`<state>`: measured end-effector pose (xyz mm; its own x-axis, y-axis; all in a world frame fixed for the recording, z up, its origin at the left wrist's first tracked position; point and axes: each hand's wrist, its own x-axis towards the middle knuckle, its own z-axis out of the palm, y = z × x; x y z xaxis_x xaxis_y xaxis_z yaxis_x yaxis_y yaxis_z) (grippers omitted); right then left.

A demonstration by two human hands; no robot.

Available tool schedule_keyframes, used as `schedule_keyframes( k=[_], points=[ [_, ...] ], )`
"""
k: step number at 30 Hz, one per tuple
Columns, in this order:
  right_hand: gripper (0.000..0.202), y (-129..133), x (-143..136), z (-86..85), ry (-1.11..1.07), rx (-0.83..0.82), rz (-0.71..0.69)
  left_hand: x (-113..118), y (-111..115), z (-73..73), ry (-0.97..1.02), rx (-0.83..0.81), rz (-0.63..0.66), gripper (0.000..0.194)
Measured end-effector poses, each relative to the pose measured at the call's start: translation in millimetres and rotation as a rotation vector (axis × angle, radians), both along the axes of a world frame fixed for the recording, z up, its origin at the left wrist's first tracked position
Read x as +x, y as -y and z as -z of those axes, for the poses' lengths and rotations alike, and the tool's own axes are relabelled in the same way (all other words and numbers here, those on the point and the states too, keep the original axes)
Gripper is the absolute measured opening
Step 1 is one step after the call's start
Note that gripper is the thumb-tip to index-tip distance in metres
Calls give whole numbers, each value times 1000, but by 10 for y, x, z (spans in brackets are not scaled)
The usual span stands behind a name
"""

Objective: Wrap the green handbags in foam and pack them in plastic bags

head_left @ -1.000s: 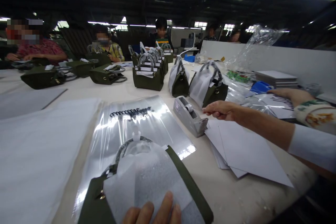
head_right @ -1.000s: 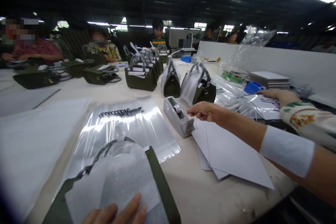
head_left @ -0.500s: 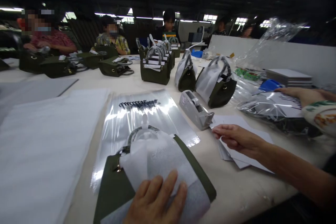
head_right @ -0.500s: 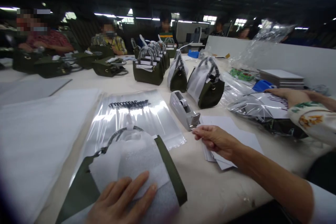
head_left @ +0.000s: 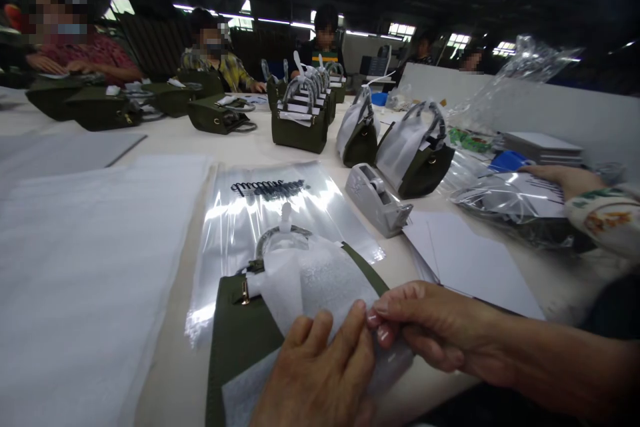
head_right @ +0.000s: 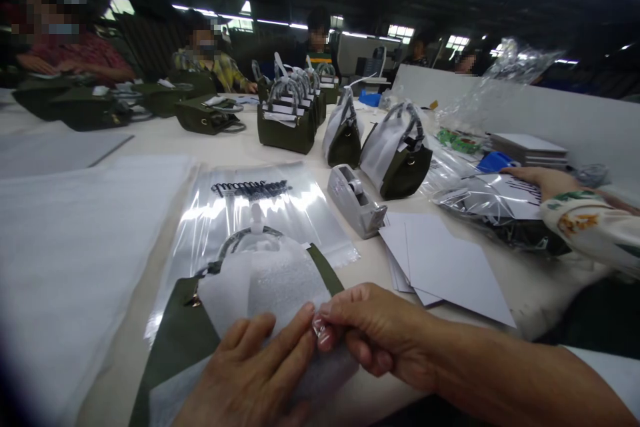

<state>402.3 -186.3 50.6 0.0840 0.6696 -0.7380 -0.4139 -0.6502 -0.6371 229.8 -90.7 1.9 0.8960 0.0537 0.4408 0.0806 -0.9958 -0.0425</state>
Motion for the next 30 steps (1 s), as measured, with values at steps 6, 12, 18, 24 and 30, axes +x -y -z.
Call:
schedule_keyframes(
  k=[6,12,18,24,30],
  points=[
    [25,79,-105,-131,89,-34,64,-12,-17,11,-11,-178,29,51],
    [21,223,-207,-181,39,-100,292,-13,-37,-76,-139,-187,38,55],
    [36,505,-176,-165,6,-126,281,-38,-12,-136,-229,-139,48,42],
    [24,412,117,-134,1001,650,-261,-16,8,-149,-222,-93,49,40],
    [38,437,270,159,1516,1199,-726,-20,1,-185,-273,-96,68,39]
  ],
)
